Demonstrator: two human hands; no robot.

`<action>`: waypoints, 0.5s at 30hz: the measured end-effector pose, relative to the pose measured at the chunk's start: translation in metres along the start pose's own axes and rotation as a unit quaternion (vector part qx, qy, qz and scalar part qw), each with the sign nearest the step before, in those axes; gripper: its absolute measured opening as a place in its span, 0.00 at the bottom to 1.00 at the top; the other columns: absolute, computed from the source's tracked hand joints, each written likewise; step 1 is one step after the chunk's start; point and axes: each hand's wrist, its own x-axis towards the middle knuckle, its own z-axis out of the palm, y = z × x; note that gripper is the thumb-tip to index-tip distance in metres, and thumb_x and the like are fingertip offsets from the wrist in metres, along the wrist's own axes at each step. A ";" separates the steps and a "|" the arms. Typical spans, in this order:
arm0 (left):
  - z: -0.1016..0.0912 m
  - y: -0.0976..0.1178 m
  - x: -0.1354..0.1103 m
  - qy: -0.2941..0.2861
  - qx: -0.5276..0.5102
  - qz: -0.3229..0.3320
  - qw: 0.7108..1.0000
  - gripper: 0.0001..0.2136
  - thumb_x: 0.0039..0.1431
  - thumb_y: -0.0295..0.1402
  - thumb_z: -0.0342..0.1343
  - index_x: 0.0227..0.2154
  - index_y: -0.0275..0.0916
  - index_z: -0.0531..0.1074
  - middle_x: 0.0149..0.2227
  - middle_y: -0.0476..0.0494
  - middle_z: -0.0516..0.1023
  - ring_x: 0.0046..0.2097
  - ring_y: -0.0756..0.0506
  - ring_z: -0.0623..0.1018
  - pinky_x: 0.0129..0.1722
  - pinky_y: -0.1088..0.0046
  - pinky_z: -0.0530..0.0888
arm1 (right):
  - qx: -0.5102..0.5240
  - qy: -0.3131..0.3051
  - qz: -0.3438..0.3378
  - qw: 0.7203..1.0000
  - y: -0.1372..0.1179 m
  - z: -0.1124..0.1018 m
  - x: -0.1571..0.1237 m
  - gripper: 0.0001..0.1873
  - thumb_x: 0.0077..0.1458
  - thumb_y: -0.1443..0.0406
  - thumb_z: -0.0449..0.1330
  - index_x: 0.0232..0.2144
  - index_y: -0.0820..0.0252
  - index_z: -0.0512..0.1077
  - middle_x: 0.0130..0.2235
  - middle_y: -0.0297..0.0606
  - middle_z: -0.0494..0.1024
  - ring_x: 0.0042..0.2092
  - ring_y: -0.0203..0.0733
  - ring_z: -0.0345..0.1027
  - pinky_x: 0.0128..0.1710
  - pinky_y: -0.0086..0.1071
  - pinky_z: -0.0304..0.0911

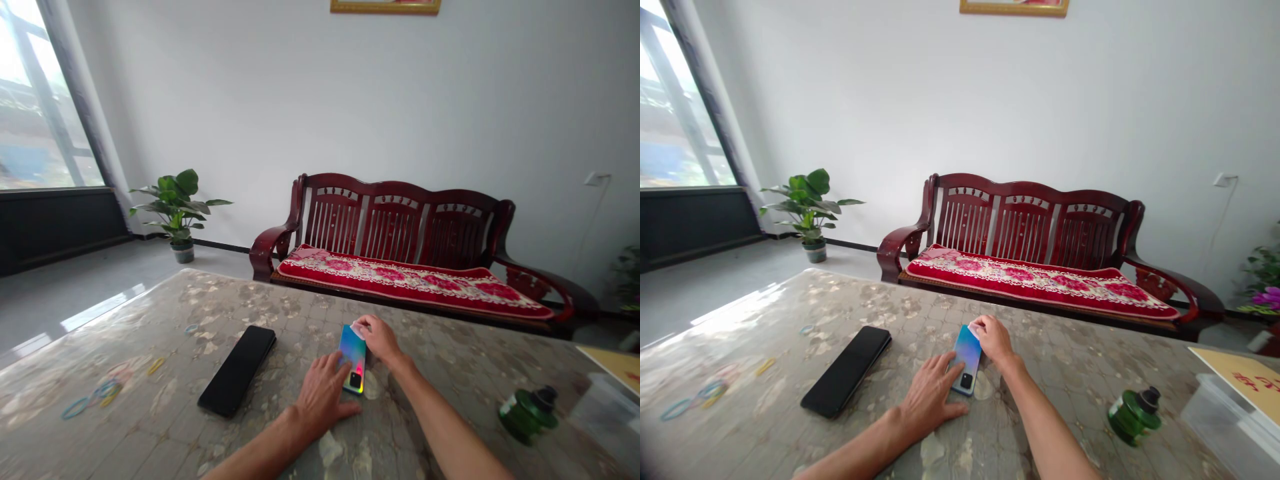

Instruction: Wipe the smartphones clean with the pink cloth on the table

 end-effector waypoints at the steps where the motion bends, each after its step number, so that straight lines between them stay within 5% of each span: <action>1: 0.000 0.003 0.002 0.003 0.002 -0.013 1.000 0.37 0.42 0.52 0.70 0.54 0.45 0.66 0.58 0.37 0.68 0.54 0.33 0.71 0.52 0.55 0.70 | 0.003 0.001 0.000 1.000 0.001 0.003 0.001 0.09 0.58 0.61 0.56 0.34 0.55 0.76 0.39 0.37 0.79 0.41 0.42 0.72 0.42 0.32 0.62; 8: -0.002 0.024 0.018 -0.013 0.050 -0.079 0.996 0.29 0.47 0.49 0.69 0.48 0.38 0.70 0.47 0.36 0.72 0.48 0.34 0.73 0.48 0.56 0.72 | 0.025 0.002 -0.012 1.000 0.003 0.012 -0.001 0.09 0.58 0.61 0.56 0.32 0.55 0.75 0.37 0.35 0.79 0.40 0.40 0.71 0.42 0.30 0.62; 15: 0.007 0.028 0.019 -0.013 0.136 -0.019 0.990 0.27 0.54 0.45 0.64 0.53 0.39 0.67 0.48 0.32 0.74 0.46 0.33 0.75 0.42 0.56 0.74 | 0.038 0.024 -0.002 0.999 0.008 0.008 0.001 0.08 0.57 0.61 0.56 0.31 0.56 0.74 0.36 0.36 0.79 0.39 0.41 0.71 0.40 0.31 0.63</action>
